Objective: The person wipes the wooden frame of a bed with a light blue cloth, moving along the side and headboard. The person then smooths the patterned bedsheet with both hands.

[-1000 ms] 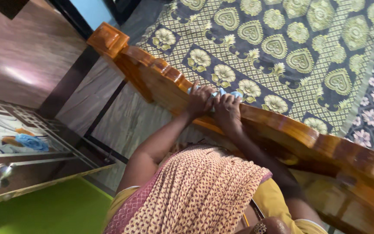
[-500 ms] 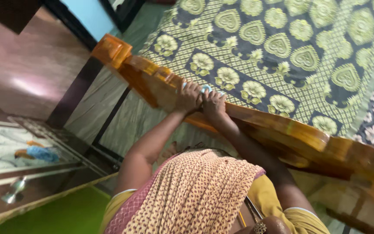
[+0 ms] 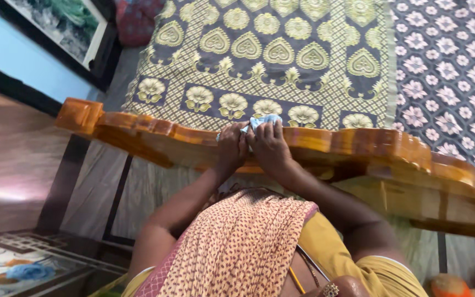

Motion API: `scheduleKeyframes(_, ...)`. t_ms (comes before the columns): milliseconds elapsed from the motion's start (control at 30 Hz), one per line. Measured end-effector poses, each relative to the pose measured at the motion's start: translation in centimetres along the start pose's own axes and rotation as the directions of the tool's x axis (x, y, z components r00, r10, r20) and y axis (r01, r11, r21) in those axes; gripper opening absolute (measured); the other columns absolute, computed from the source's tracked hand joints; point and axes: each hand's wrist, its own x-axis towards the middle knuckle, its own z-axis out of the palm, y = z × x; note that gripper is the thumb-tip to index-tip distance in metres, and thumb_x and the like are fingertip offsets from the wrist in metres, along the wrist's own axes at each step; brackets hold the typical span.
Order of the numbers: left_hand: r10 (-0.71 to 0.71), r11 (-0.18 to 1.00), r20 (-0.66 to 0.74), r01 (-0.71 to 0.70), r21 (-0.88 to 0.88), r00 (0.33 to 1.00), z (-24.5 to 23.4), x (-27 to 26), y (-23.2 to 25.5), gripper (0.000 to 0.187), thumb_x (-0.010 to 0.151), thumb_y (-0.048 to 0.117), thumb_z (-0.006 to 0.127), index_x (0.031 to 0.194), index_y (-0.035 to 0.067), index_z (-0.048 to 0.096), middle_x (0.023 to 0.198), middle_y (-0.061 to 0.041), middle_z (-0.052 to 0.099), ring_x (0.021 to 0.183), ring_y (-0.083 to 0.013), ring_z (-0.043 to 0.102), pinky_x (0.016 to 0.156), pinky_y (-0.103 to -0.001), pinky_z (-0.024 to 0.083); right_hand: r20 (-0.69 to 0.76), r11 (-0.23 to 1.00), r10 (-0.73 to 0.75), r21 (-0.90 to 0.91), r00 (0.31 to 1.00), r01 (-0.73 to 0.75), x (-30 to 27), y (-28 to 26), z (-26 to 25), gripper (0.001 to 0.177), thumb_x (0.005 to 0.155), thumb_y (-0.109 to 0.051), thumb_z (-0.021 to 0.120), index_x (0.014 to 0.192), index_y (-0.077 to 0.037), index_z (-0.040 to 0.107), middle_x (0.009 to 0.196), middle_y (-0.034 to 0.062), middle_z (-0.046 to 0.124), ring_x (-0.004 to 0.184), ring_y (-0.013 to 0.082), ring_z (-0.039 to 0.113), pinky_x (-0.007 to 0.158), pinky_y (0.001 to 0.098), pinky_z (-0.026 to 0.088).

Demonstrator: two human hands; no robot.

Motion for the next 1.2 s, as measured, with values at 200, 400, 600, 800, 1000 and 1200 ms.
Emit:
scheduleKeyframes(200, 0.086, 0.996, 0.034, -0.086, -0.002, 0.996, 1.5, 3.2, 6.6, 0.031, 0.097, 0.020, 0.052, 0.122, 0.004, 0.061, 0.109, -0.020, 0.067, 0.100, -0.0431, 0.063, 0.093, -0.054, 0.047, -0.099, 0.982, 0.087, 0.177, 0.991, -0.068, -4.6, 6.8, -5.6, 0.051, 0.091, -0.023, 0.058, 0.139, -0.007, 0.056, 0.125, 0.0234, 0.059, 0.123, 0.0398, 0.055, 0.109, 0.0601, 0.038)
scheduleKeyframes(400, 0.261, 0.947, 0.099, -0.274, 0.167, 0.960, 3.6, 6.1, 12.6, 0.037, 0.093, 0.028, 0.057, 0.122, 0.006, 0.065, 0.114, -0.016, 0.070, 0.094, -0.0319, 0.066, 0.093, -0.052, 0.049, -0.198, 0.981, 0.127, 0.168, 0.972, -0.094, -8.7, 11.4, -8.1, 0.045, 0.095, -0.017, 0.056, 0.137, 0.001, 0.057, 0.127, 0.0252, 0.059, 0.127, 0.0398, 0.057, 0.116, 0.0552, 0.037)
scheduleKeyframes(600, 0.254, 0.935, 0.186, -0.290, 0.202, 0.949, 5.4, 7.1, 16.5, 0.040, 0.096, 0.031, 0.056, 0.127, 0.007, 0.066, 0.114, -0.013, 0.069, 0.097, -0.0327, 0.067, 0.091, -0.048, 0.048, -0.183, 0.974, 0.195, 0.154, 0.964, -0.168, -11.5, 13.3, -9.4, 0.037, 0.094, -0.017, 0.055, 0.124, 0.003, 0.059, 0.134, 0.0282, 0.058, 0.134, 0.0428, 0.055, 0.117, 0.0537, 0.037)
scheduleKeyframes(800, 0.273, 0.952, 0.210, -0.295, 0.078, 0.939, 8.6, 7.4, 20.3, 0.044, 0.101, 0.031, 0.053, 0.136, 0.005, 0.057, 0.125, -0.016, 0.067, 0.105, -0.0346, 0.067, 0.094, -0.050, 0.047, -0.208, 0.951, 0.286, 0.183, 0.935, -0.250, -14.5, 16.5, -11.5, 0.031, 0.099, -0.019, 0.057, 0.124, -0.002, 0.058, 0.138, 0.0255, 0.056, 0.137, 0.0416, 0.053, 0.117, 0.0549, 0.038)
scheduleKeyframes(1000, 0.406, 0.908, 0.174, -0.418, 0.038, 0.897, 11.1, 9.3, 23.3, 0.045, 0.103, 0.037, 0.050, 0.133, 0.005, 0.059, 0.130, -0.020, 0.067, 0.115, -0.0378, 0.068, 0.101, -0.054, 0.048, -0.165, 0.851, 0.412, 0.420, 0.896, -0.314, -17.9, 19.0, -11.7, 0.063, 0.081, -0.021, 0.066, 0.136, 0.006, 0.051, 0.139, 0.0287, 0.053, 0.133, 0.0468, 0.052, 0.116, 0.0545, 0.036)
scheduleKeyframes(1200, 0.468, 0.836, 0.452, -0.546, 0.051, 0.760, 13.1, 12.1, 28.3, 0.048, 0.100, 0.049, 0.051, 0.118, 0.007, 0.067, 0.116, -0.023, 0.069, 0.100, -0.0347, 0.069, 0.087, -0.052, 0.053, -0.052, 0.791, 0.516, 0.412, 0.855, -0.453, -22.0, 20.9, -10.1, 0.064, 0.085, -0.029, 0.076, 0.128, 0.007, 0.046, 0.138, 0.0289, 0.054, 0.136, 0.0431, 0.050, 0.117, 0.0557, 0.032)
